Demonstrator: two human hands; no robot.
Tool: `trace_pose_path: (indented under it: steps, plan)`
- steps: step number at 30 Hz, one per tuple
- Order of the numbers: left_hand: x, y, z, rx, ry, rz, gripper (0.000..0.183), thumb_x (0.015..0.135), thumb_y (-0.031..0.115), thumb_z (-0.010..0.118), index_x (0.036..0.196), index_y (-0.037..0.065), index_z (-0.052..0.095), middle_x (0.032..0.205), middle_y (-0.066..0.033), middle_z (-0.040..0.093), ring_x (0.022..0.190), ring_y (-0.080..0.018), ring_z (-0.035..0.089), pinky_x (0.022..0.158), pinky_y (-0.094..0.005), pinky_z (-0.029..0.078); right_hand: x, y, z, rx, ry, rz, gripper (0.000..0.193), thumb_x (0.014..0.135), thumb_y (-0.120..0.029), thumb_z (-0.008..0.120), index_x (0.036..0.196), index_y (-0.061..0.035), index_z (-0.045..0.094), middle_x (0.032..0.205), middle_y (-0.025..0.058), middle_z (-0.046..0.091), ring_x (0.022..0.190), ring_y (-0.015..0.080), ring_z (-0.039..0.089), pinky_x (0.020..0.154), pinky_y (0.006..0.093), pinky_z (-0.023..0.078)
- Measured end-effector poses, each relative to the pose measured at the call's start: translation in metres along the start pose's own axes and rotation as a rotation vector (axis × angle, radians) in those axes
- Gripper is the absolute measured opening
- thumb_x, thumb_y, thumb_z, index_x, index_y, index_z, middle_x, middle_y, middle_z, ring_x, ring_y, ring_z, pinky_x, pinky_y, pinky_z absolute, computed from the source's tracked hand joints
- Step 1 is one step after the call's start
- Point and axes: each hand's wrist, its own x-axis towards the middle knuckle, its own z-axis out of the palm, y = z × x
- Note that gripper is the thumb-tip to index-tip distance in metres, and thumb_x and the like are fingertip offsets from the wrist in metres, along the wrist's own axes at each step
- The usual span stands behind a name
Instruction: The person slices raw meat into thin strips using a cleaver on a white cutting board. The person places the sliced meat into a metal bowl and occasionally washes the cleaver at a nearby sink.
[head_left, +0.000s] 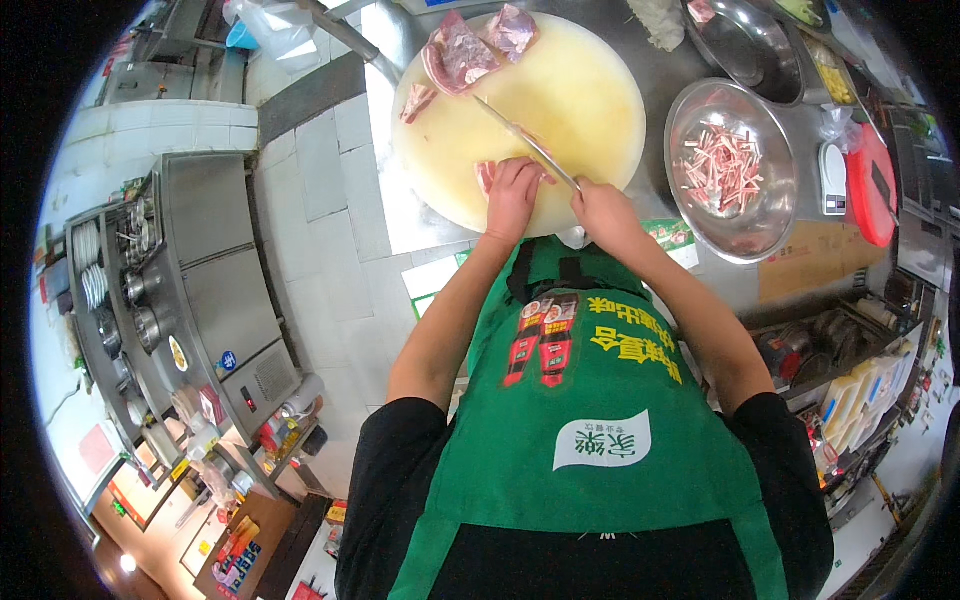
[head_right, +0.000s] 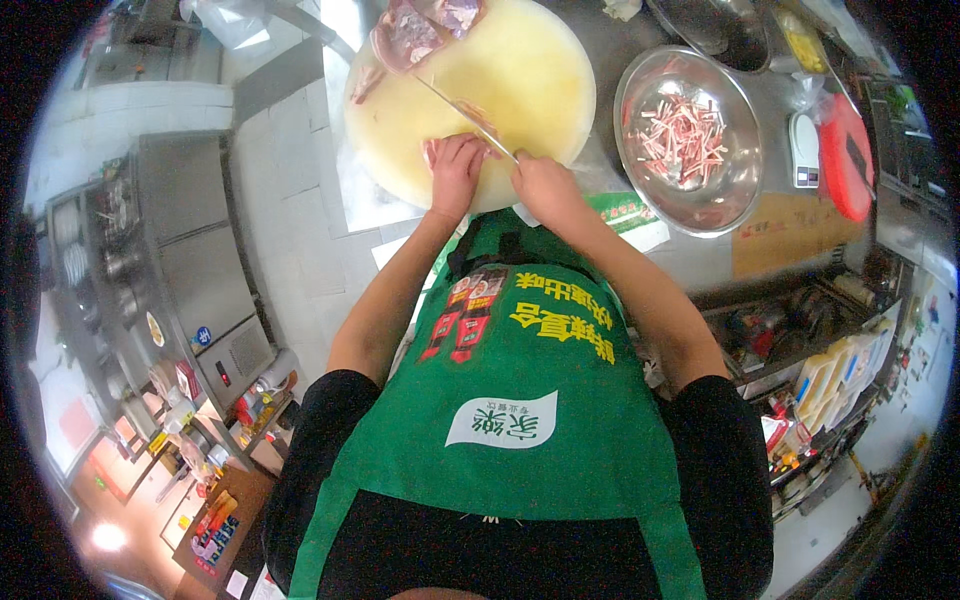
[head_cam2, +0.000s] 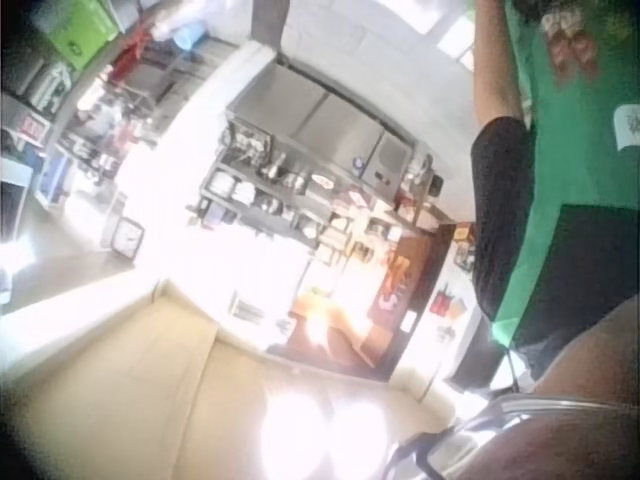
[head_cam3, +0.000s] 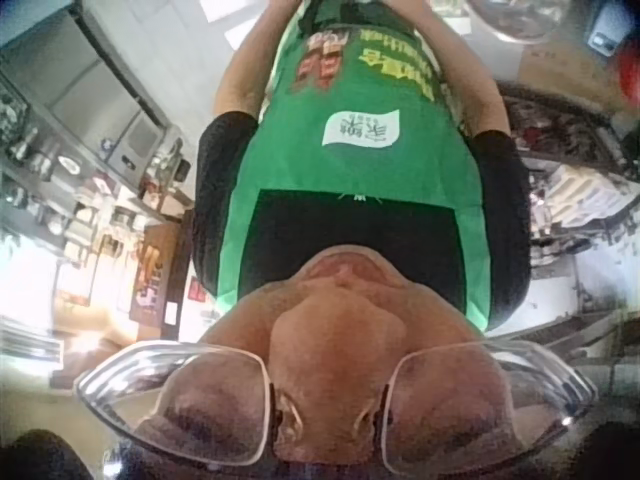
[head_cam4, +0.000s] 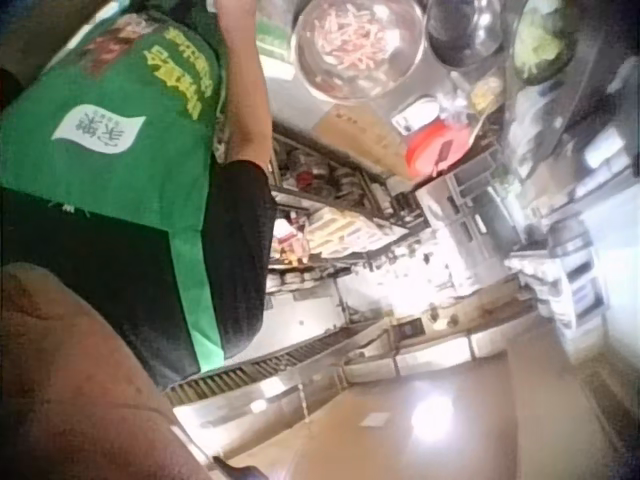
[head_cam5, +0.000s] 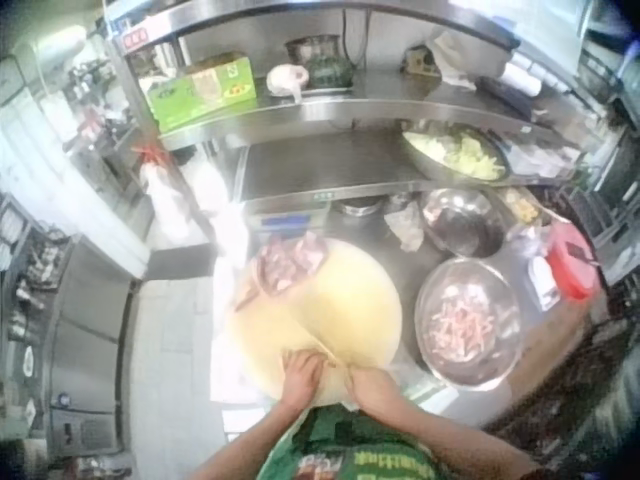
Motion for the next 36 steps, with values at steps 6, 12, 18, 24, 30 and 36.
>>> trace_pose_path:
  steps: [6, 12, 18, 24, 30, 36]
  plan:
    - [-0.003, -0.001, 0.001, 0.012, -0.001, -0.001, 0.017, 0.084, 0.006, 0.066, 0.101, 0.007, 0.068, 0.107, -0.0076, 0.065, 0.102, -0.0292, 0.059, 0.091, -0.0401, 0.049, -0.063, 0.015, -0.013, 0.047, -0.060, 0.056, 0.024, 0.097, -0.021, 0.050, 0.103, -0.0005, 0.062, 0.080, 0.0276, 0.067, 0.076, 0.0477, 0.067, 0.073, 0.0581, 0.054]
    - [0.001, -0.004, 0.000, -0.035, -0.038, -0.026, 0.015, 0.086, 0.010, 0.068, 0.101, 0.008, 0.069, 0.109, -0.0065, 0.065, 0.105, -0.0285, 0.058, 0.094, -0.0400, 0.045, 0.015, 0.004, 0.024, 0.026, 0.076, -0.038, 0.025, 0.097, -0.022, 0.051, 0.104, -0.0009, 0.062, 0.079, 0.0265, 0.067, 0.076, 0.0479, 0.066, 0.071, 0.0572, 0.054]
    - [-0.007, -0.010, 0.001, -0.028, -0.033, -0.022, 0.017, 0.085, 0.011, 0.066, 0.102, 0.008, 0.068, 0.109, -0.0076, 0.064, 0.106, -0.0284, 0.058, 0.096, -0.0398, 0.045, -0.018, 0.000, -0.003, 0.024, 0.022, 0.016, 0.024, 0.097, -0.022, 0.051, 0.104, -0.0019, 0.062, 0.080, 0.0268, 0.067, 0.077, 0.0480, 0.066, 0.072, 0.0570, 0.054]
    - [-0.003, -0.004, -0.002, 0.071, -0.043, 0.031, 0.019, 0.084, 0.010, 0.063, 0.103, 0.008, 0.068, 0.109, -0.0088, 0.063, 0.106, -0.0284, 0.058, 0.095, -0.0393, 0.047, -0.049, 0.012, 0.005, -0.020, -0.036, 0.106, 0.024, 0.097, -0.022, 0.051, 0.104, -0.0011, 0.061, 0.080, 0.0279, 0.067, 0.079, 0.0486, 0.066, 0.073, 0.0566, 0.054]
    - [-0.006, -0.009, -0.001, -0.047, -0.048, -0.023, 0.019, 0.085, 0.009, 0.065, 0.103, 0.006, 0.069, 0.109, -0.0086, 0.064, 0.106, -0.0294, 0.058, 0.093, -0.0401, 0.048, 0.023, -0.005, 0.013, 0.060, 0.064, 0.009, 0.025, 0.095, -0.022, 0.051, 0.102, 0.0005, 0.060, 0.083, 0.0291, 0.067, 0.081, 0.0495, 0.066, 0.074, 0.0574, 0.054]
    - [-0.009, -0.007, 0.000, 0.012, -0.028, -0.038, 0.020, 0.084, 0.010, 0.066, 0.104, 0.007, 0.070, 0.111, -0.0077, 0.065, 0.107, -0.0284, 0.058, 0.095, -0.0401, 0.047, -0.043, -0.003, -0.005, -0.007, -0.033, 0.071, 0.025, 0.096, -0.022, 0.052, 0.100, 0.0011, 0.062, 0.082, 0.0300, 0.067, 0.080, 0.0489, 0.067, 0.075, 0.0578, 0.054]
